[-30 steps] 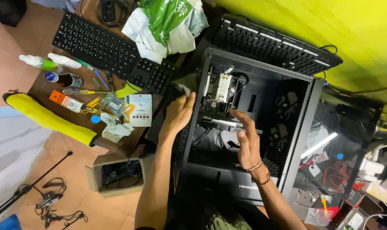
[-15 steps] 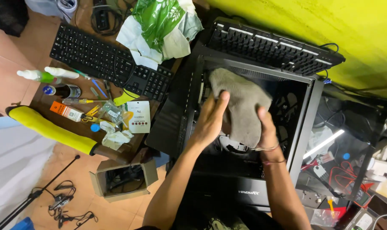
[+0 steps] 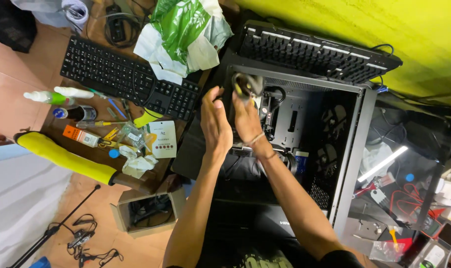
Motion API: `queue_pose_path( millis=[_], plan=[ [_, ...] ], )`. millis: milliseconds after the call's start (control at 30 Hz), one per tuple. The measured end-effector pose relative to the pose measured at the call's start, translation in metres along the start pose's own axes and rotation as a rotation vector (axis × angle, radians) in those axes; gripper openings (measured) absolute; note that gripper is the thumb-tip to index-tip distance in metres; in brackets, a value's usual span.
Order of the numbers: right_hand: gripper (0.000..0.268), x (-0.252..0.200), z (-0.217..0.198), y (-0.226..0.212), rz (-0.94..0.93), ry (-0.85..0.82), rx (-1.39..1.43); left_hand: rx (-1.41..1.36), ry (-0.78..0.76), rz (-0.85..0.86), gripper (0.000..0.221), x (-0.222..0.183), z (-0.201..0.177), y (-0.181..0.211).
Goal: Cleaning the interior of a computer case with a cloth and inspecting internal components
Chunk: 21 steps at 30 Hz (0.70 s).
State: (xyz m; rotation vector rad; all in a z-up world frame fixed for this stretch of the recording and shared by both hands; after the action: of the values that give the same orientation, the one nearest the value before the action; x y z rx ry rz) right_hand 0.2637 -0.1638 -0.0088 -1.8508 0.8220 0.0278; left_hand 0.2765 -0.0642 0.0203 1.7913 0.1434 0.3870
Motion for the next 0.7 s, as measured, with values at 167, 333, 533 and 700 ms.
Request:
queue_pose_path(
  millis=[167, 333, 533, 700],
  plan=[
    [0.063, 0.004, 0.004, -0.007, 0.048, -0.031, -0.005, -0.093, -0.002, -0.044, 0.045, 0.001, -0.001, -0.010],
    [0.067, -0.022, 0.001, 0.045, 0.163, -0.107, -0.274, -0.110, -0.030, -0.092, 0.048, 0.000, 0.002, -0.015],
    [0.067, 0.011, 0.029, 0.048, 0.321, -0.070, 0.329, -0.009, -0.047, -0.017, 0.050, -0.001, 0.003, 0.000],
    [0.051, 0.005, 0.033, 0.053, 0.560, -0.063, 0.629, 0.054, -0.035, 0.090, 0.042, 0.001, 0.007, 0.008]
  ],
)
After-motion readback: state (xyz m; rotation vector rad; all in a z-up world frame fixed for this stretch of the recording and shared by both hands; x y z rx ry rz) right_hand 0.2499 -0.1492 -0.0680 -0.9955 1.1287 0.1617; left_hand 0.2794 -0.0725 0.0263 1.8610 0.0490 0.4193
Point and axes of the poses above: each hand's wrist, its own x-axis towards the middle knuckle, its own z-axis out of the palm, y = z × x, the point moved 9 cm from there along x, towards the middle knuckle, and after that the axes turned 15 degrees about y, right-handed, at the moved point
